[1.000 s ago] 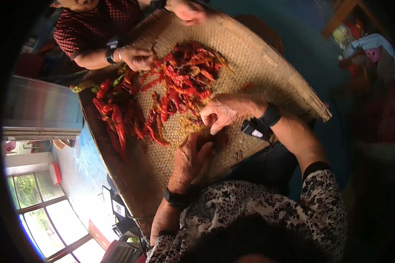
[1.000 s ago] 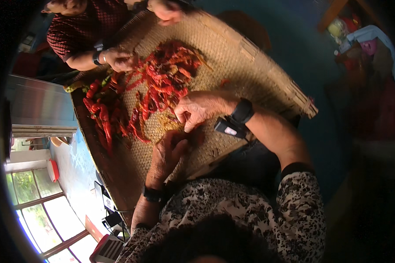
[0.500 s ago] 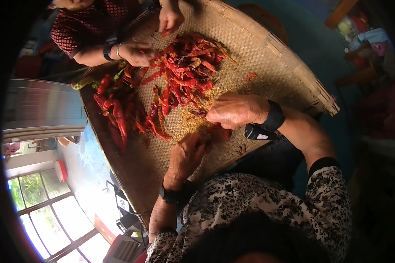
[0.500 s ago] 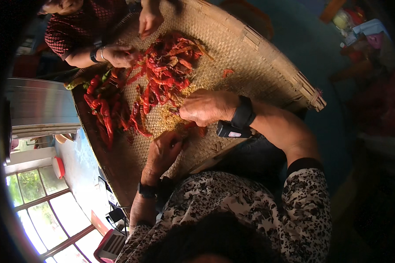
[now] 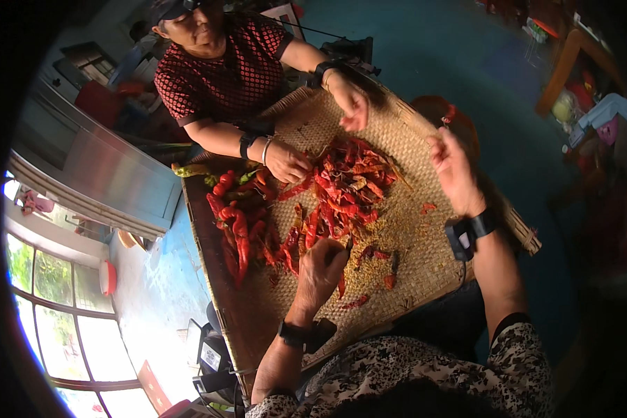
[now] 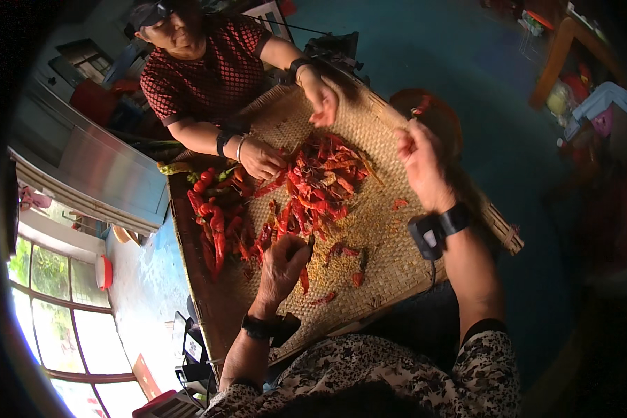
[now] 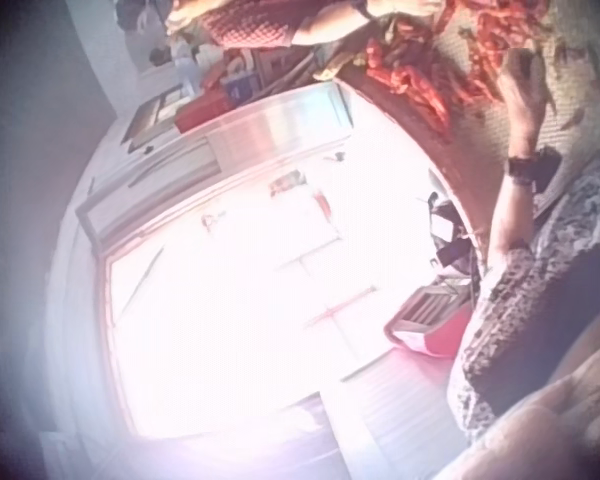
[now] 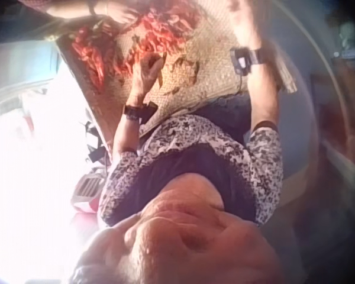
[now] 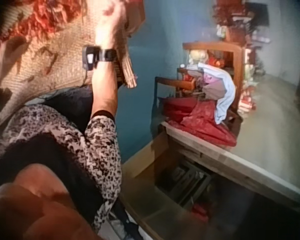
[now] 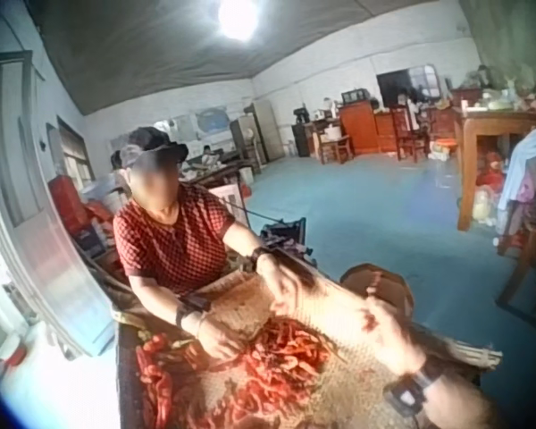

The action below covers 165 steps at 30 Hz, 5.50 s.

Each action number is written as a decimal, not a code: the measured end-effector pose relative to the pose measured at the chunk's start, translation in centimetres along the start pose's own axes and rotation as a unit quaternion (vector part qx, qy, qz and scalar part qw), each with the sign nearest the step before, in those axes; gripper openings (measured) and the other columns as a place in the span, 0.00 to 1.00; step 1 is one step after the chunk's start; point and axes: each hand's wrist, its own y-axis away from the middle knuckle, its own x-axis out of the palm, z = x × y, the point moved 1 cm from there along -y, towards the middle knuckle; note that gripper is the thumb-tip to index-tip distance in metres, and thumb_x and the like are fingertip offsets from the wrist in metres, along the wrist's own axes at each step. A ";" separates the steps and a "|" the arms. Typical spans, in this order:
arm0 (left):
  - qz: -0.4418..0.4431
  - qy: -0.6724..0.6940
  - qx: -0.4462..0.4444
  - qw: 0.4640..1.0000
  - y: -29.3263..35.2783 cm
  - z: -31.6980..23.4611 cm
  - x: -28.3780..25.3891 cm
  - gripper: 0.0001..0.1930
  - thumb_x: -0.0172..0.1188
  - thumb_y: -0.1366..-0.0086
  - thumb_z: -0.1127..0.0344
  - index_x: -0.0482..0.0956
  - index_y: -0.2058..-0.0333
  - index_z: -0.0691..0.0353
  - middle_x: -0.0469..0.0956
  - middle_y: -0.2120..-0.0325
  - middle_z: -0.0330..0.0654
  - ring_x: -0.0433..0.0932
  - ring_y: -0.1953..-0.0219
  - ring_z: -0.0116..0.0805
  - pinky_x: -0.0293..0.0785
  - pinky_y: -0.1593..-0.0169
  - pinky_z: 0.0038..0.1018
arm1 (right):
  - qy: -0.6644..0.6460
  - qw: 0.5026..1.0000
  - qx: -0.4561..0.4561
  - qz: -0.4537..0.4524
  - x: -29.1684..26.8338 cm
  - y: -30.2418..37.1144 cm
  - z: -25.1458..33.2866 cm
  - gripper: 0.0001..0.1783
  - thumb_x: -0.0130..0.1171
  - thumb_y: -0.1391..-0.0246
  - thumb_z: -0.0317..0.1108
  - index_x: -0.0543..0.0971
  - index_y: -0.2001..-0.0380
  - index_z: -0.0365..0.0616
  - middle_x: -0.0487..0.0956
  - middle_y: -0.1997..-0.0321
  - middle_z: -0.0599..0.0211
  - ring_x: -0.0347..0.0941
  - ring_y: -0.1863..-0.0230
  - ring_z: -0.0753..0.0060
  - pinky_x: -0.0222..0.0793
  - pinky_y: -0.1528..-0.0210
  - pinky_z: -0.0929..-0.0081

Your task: The person sorts through a pile of dried red peppers on a woven tray, pulling off the stems and breaking the peppers open to release the seeds. They continue to separate the seeds and stems from the pepper skins while moving them around the tray.

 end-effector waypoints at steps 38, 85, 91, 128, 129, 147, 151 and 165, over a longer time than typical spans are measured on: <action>-0.110 -0.187 0.093 0.972 -1.9 5.5 0.3 0.17 0.57 0.44 0.69 0.71 0.55 0.59 0.69 0.59 0.51 0.74 0.61 0.53 0.75 0.61 0.40 | 0.370 0.793 0.223 0.430 5.1 4.9 -3.1 0.25 0.58 0.43 0.44 0.71 0.48 0.37 0.75 0.70 0.73 0.67 0.72 0.86 0.65 0.71 0.87; -0.514 0.591 -0.085 0.616 19.5 12.7 -14.1 0.14 0.53 0.36 0.63 0.71 0.57 0.69 0.73 0.74 0.37 0.71 0.74 0.28 0.70 0.68 0.22 | 0.434 0.788 0.240 0.364 6.2 7.1 -4.5 0.10 0.60 0.46 0.36 0.75 0.75 0.41 0.74 0.79 0.75 0.68 0.79 0.85 0.65 0.77 0.83; -0.307 -0.141 -0.001 0.941 11.3 2.3 -7.9 0.19 0.61 0.45 0.69 0.73 0.54 0.63 0.74 0.67 0.45 0.76 0.67 0.41 0.73 0.64 0.30 | 0.322 0.875 0.166 0.322 4.1 4.5 -2.8 0.12 0.58 0.43 0.40 0.77 0.74 0.43 0.71 0.83 0.76 0.67 0.81 0.85 0.63 0.79 0.82; -0.051 0.234 -0.014 0.971 0.1 0.1 4.0 0.10 0.59 0.40 0.75 0.71 0.60 0.65 0.76 0.67 0.40 0.76 0.64 0.27 0.75 0.59 0.25 | 0.419 0.750 0.094 0.503 4.9 7.0 -5.9 0.18 0.59 0.45 0.44 0.78 0.71 0.37 0.77 0.77 0.67 0.71 0.74 0.80 0.68 0.71 0.77; -0.041 0.227 -0.013 0.973 0.0 0.3 3.7 0.09 0.59 0.38 0.72 0.71 0.60 0.66 0.76 0.68 0.40 0.76 0.65 0.27 0.74 0.60 0.24 | 0.405 0.775 0.154 0.461 5.2 6.8 -4.9 0.16 0.59 0.45 0.45 0.78 0.72 0.40 0.77 0.76 0.69 0.71 0.74 0.82 0.70 0.73 0.80; -0.082 -0.158 0.100 0.979 -5.6 3.9 2.7 0.09 0.59 0.44 0.70 0.77 0.63 0.64 0.73 0.70 0.50 0.74 0.64 0.48 0.71 0.62 0.39 | 0.338 0.873 0.179 0.301 4.3 4.6 -2.0 0.15 0.56 0.43 0.40 0.76 0.57 0.41 0.76 0.73 0.71 0.70 0.74 0.84 0.70 0.74 0.85; -0.098 -0.082 0.120 0.985 -4.5 3.4 2.4 0.06 0.59 0.42 0.72 0.78 0.65 0.65 0.77 0.74 0.47 0.78 0.72 0.39 0.73 0.68 0.30 | 0.465 0.760 0.110 0.440 4.1 5.7 -4.6 0.24 0.60 0.47 0.44 0.75 0.54 0.35 0.80 0.62 0.61 0.76 0.63 0.71 0.72 0.59 0.73; -0.093 0.259 0.032 0.961 -3.2 1.6 2.9 0.10 0.56 0.37 0.69 0.74 0.58 0.65 0.78 0.68 0.47 0.78 0.69 0.33 0.75 0.67 0.28 | 0.490 0.686 0.070 0.533 4.9 6.3 -4.9 0.11 0.59 0.46 0.37 0.77 0.71 0.38 0.77 0.74 0.64 0.73 0.71 0.70 0.66 0.67 0.70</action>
